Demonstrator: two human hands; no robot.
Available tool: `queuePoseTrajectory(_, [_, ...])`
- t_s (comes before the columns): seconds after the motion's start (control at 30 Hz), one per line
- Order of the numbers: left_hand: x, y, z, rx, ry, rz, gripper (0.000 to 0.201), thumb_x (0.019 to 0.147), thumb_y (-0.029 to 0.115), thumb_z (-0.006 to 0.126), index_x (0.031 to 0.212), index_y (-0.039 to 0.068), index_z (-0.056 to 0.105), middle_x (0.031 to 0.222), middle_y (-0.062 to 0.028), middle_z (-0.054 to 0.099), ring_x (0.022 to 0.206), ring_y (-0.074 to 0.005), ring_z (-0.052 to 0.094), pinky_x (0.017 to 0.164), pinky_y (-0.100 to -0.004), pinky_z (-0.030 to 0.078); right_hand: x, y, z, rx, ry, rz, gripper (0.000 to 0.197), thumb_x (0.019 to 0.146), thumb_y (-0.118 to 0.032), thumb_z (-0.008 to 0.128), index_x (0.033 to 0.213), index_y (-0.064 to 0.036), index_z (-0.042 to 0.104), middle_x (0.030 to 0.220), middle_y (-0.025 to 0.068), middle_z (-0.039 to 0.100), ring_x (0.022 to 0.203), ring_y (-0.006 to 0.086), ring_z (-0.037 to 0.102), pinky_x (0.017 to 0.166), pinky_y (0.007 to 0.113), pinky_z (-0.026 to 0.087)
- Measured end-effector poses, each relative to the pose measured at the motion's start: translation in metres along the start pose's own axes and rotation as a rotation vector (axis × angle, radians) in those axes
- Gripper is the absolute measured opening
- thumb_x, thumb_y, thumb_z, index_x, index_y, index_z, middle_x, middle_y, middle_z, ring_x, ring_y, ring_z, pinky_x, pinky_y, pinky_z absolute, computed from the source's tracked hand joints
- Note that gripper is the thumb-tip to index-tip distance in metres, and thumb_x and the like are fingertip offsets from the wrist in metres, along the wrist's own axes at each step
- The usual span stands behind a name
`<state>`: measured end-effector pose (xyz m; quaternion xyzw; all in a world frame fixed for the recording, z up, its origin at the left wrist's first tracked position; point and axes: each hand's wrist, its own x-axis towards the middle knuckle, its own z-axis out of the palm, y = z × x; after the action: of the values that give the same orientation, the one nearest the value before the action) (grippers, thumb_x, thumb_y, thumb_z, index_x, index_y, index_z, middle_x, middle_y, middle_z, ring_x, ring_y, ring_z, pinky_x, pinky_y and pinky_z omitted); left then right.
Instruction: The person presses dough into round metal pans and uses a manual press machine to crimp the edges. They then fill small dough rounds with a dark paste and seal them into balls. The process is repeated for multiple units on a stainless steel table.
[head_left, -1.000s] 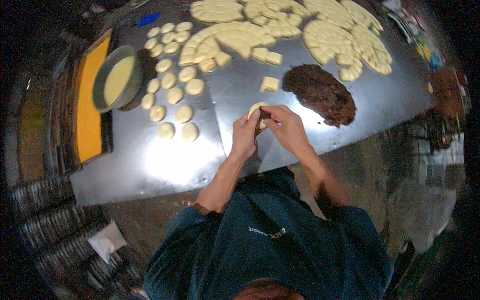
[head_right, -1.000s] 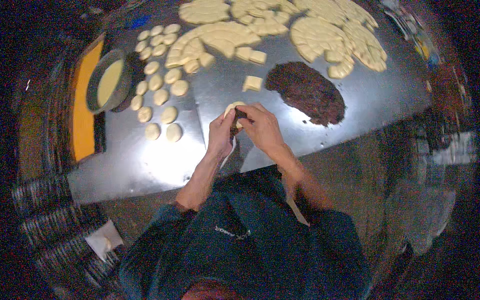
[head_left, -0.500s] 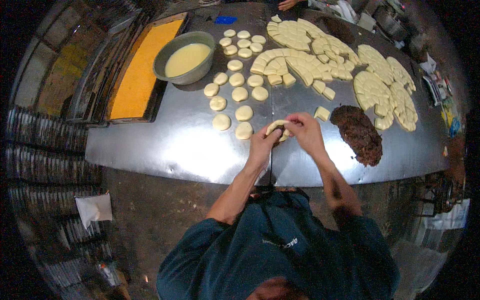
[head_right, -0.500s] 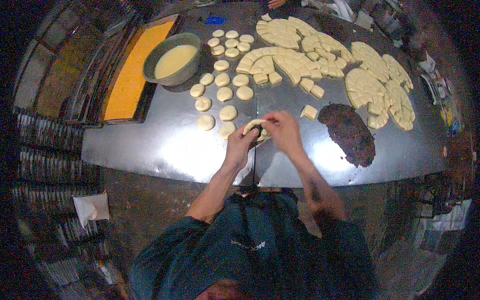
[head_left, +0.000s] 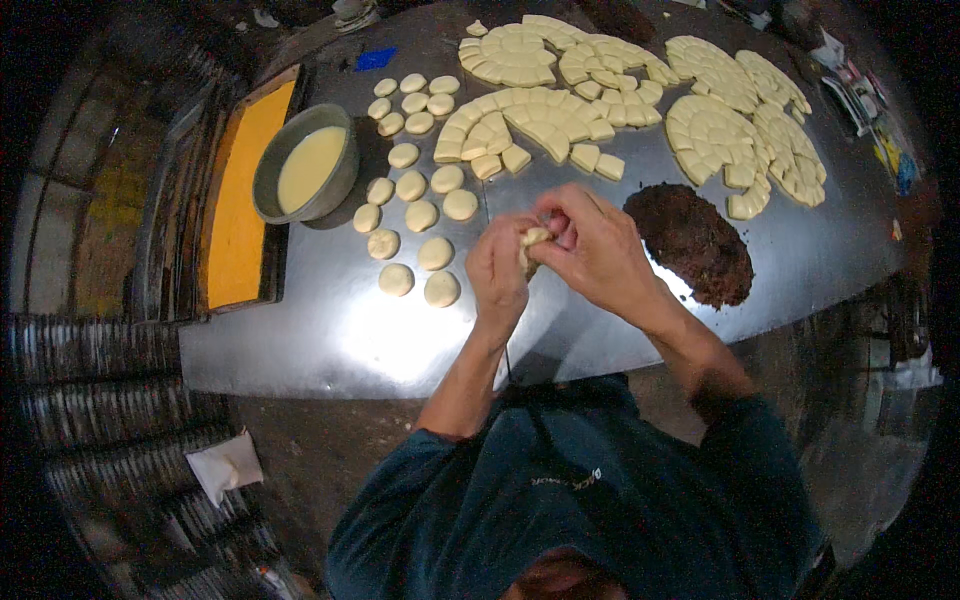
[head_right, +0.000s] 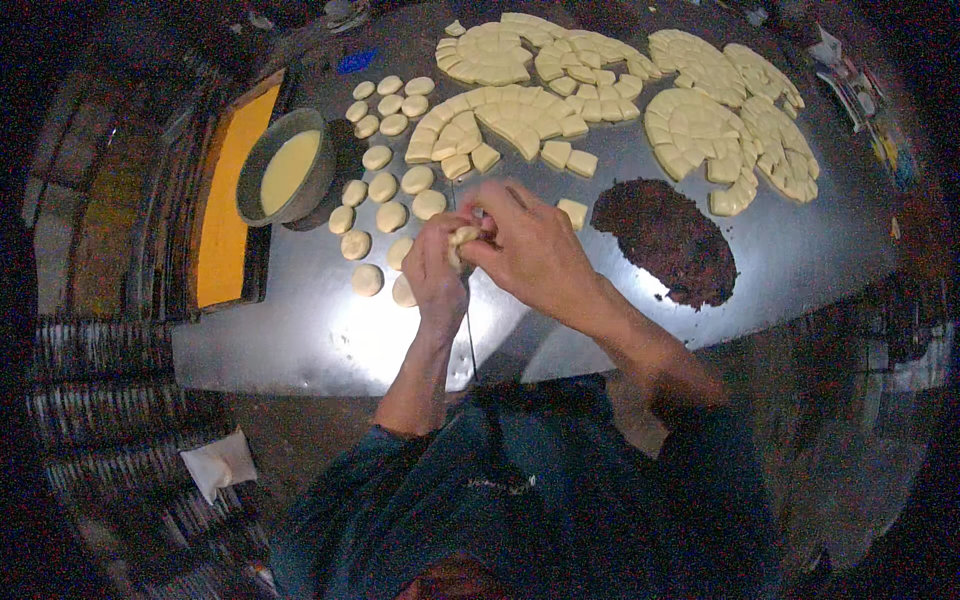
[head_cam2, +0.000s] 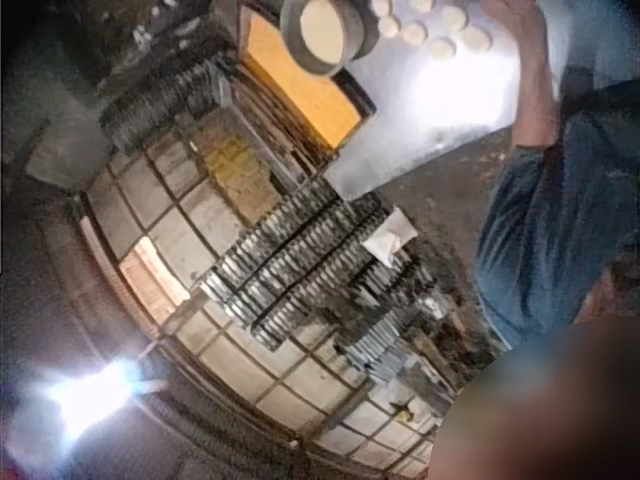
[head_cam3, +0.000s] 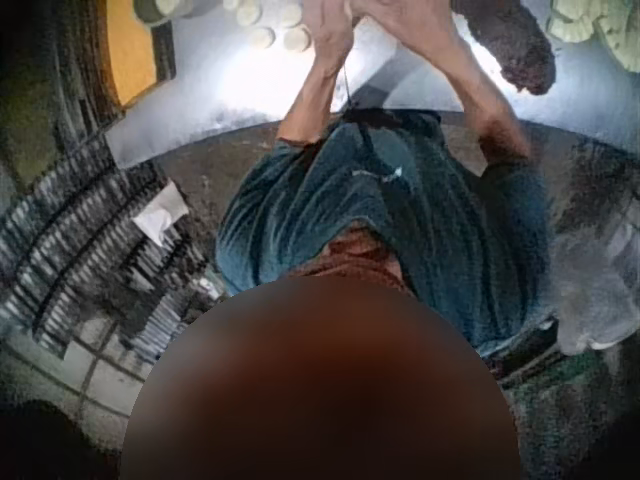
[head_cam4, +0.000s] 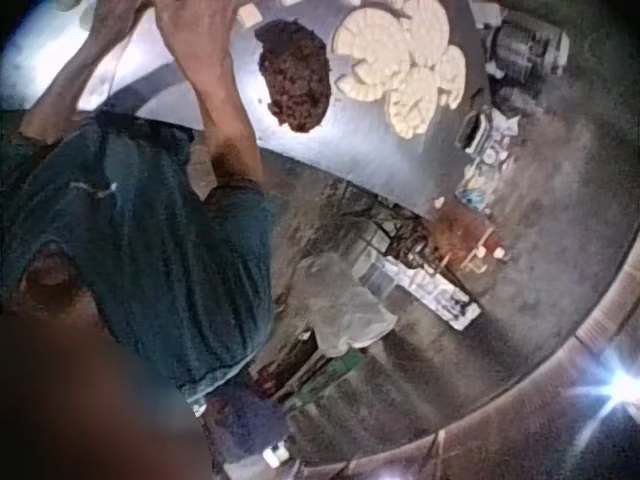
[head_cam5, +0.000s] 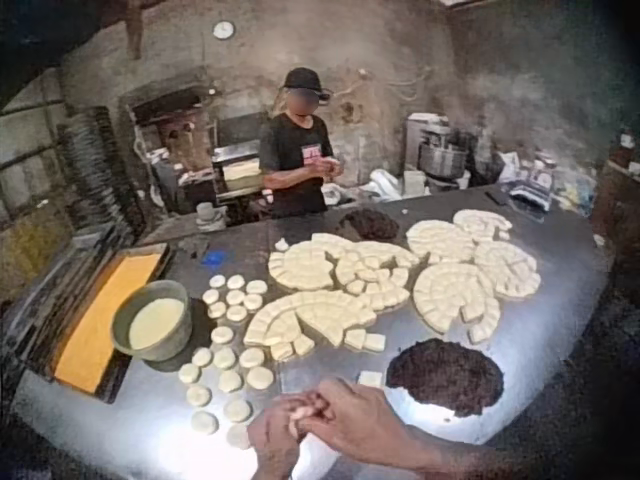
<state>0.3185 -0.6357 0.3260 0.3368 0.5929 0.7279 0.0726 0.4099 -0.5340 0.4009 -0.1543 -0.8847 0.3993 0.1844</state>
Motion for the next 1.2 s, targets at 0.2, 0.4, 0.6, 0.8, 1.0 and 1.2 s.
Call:
queuePoseTrajectory(0.2, [0.017,-0.023,0.025,-0.185,-0.021,-0.523,0.055,0.099,0.043,0.037,0.077,0.000,0.062,0.062,-0.0029,0.056,0.056,-0.0097,0.050,0.049,-0.0237,0.038,-0.021,0.040,0.037,-0.218,0.407,-0.384,0.025,0.073,0.000,0.067,0.098,-0.0037,0.063,0.095,0.0111,0.058,0.078,0.0268,0.061,0.067,0.035,0.051])
queuePoseTrajectory(0.4, [0.003,-0.029,0.013,-0.187,0.027,-0.439,0.056,0.101,0.043,0.032,0.083,-0.001,0.062,0.064,-0.0031,0.057,0.056,-0.0105,0.051,0.048,-0.0275,0.040,-0.010,0.047,0.029,0.095,0.111,-0.023,0.016,0.075,0.001,0.066,0.089,-0.0011,0.061,0.092,0.0120,0.058,0.075,0.0283,0.062,0.066,0.033,0.053])
queuePoseTrajectory(0.6, [-0.018,-0.037,-0.023,-0.006,-0.140,-0.652,0.057,0.100,0.045,0.034,0.092,-0.001,0.065,0.066,-0.0043,0.059,0.057,-0.0108,0.053,0.049,-0.0285,0.041,-0.020,0.040,0.065,-0.106,0.002,-0.195,0.024,0.077,-0.005,0.065,0.099,-0.0006,0.057,0.099,0.0158,0.054,0.086,0.0351,0.058,0.075,0.042,0.050])
queuePoseTrajectory(0.8, [-0.096,-0.052,-0.025,-0.208,-0.293,-0.965,0.062,0.097,0.054,0.035,0.108,-0.002,0.059,0.089,-0.0113,0.063,0.071,-0.0161,0.060,0.060,-0.0302,0.050,-0.097,0.042,0.077,-0.355,-0.176,-0.164,0.021,0.076,0.006,0.059,0.097,0.0042,0.054,0.095,0.0181,0.056,0.086,0.0349,0.058,0.074,0.041,0.049])
queuePoseTrajectory(1.0, [-0.135,-0.086,-0.094,-0.117,-0.332,-0.883,0.040,0.095,0.029,0.054,0.123,0.001,0.054,0.103,-0.0096,0.065,0.085,-0.0175,0.065,0.068,-0.0292,0.053,-0.178,0.148,0.104,-0.544,-0.196,-0.212,0.019,0.071,-0.005,0.058,0.090,-0.0042,0.059,0.090,0.0092,0.055,0.084,0.0316,0.055,0.070,0.044,0.050])
queuePoseTrajectory(1.2, [-0.135,-0.056,-0.203,0.107,0.060,-0.929,0.033,0.097,0.021,0.049,0.121,-0.001,0.055,0.111,-0.0140,0.063,0.090,-0.0191,0.066,0.070,-0.0285,0.055,-0.106,0.096,0.087,-0.415,-0.352,0.096,0.030,0.082,-0.022,0.060,0.110,-0.0086,0.059,0.107,0.0104,0.061,0.102,0.0326,0.055,0.084,0.046,0.046])
